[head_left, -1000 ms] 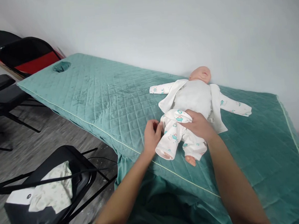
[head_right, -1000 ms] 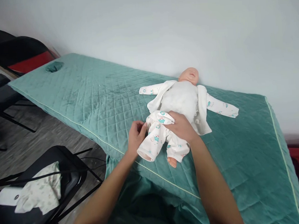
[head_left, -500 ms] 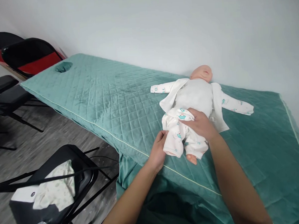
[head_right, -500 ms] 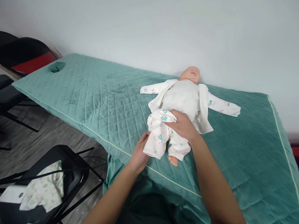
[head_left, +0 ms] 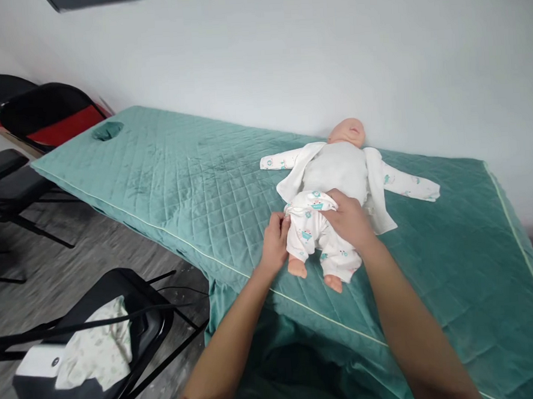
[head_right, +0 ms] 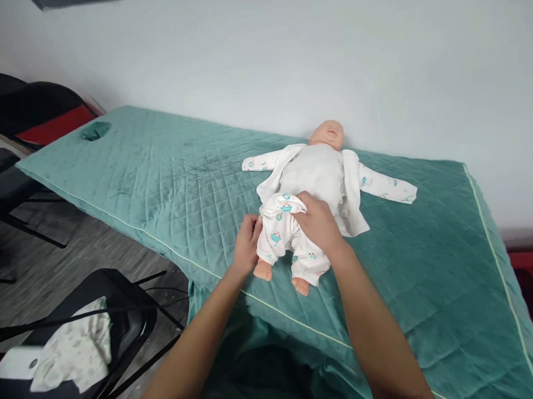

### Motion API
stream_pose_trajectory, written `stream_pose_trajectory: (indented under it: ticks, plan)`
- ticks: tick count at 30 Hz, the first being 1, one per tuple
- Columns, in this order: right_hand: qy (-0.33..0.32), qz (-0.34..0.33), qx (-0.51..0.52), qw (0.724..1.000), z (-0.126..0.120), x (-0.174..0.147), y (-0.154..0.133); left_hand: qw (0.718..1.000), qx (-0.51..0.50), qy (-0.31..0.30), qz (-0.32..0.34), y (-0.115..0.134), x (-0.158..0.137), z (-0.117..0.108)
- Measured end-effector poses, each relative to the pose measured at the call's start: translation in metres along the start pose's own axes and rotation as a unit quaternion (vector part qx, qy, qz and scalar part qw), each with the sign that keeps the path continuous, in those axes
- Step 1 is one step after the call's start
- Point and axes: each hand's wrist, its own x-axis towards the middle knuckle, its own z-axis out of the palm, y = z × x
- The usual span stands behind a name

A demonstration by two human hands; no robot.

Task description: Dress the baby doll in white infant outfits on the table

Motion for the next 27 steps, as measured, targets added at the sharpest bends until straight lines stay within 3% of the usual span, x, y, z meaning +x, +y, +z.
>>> stream_pose_trajectory:
  ticks: [4, 8, 10, 13, 15, 17, 19, 21, 24, 27]
  plan:
    - [0.055, 0.032, -0.095, 0.993, 0.001, 0.000, -0.002, 1.000, 0.021, 0.015, 0.010, -0.002, -0.008, 0.001]
    - [0.037, 0.014, -0.148, 0.988, -0.003, -0.001, -0.005, 0.996, -0.056, 0.071, -0.007, -0.003, -0.009, 0.001]
    - [-0.004, -0.012, -0.121, 0.993, -0.010, -0.002, -0.006, 0.991, -0.081, 0.102, -0.004, -0.004, -0.001, -0.002]
    - [-0.072, -0.036, -0.001, 0.997, -0.024, -0.003, -0.003, 0.990, -0.065, 0.124, 0.031, -0.005, 0.028, -0.008]
    - [-0.050, -0.028, 0.082, 0.995, -0.034, -0.002, 0.004, 0.990, -0.031, 0.124, 0.051, -0.007, 0.058, -0.010]
    - [0.073, 0.000, 0.104, 0.992, -0.044, 0.000, 0.017, 0.993, 0.037, 0.099, 0.056, -0.009, 0.092, -0.008]
    - [0.228, 0.046, 0.057, 0.971, -0.054, 0.002, 0.036, 0.985, 0.151, 0.063, 0.061, -0.012, 0.124, -0.003]
    - [0.303, 0.114, -0.018, 0.946, -0.062, 0.003, 0.058, 0.961, 0.267, 0.044, 0.062, -0.014, 0.146, 0.003]
    - [0.241, 0.239, -0.086, 0.937, -0.068, 0.003, 0.089, 0.928, 0.364, 0.035, 0.070, -0.019, 0.161, 0.007]
    - [0.151, 0.295, -0.087, 0.939, -0.064, 0.004, 0.103, 0.934, 0.347, 0.038, 0.068, -0.025, 0.162, 0.002]
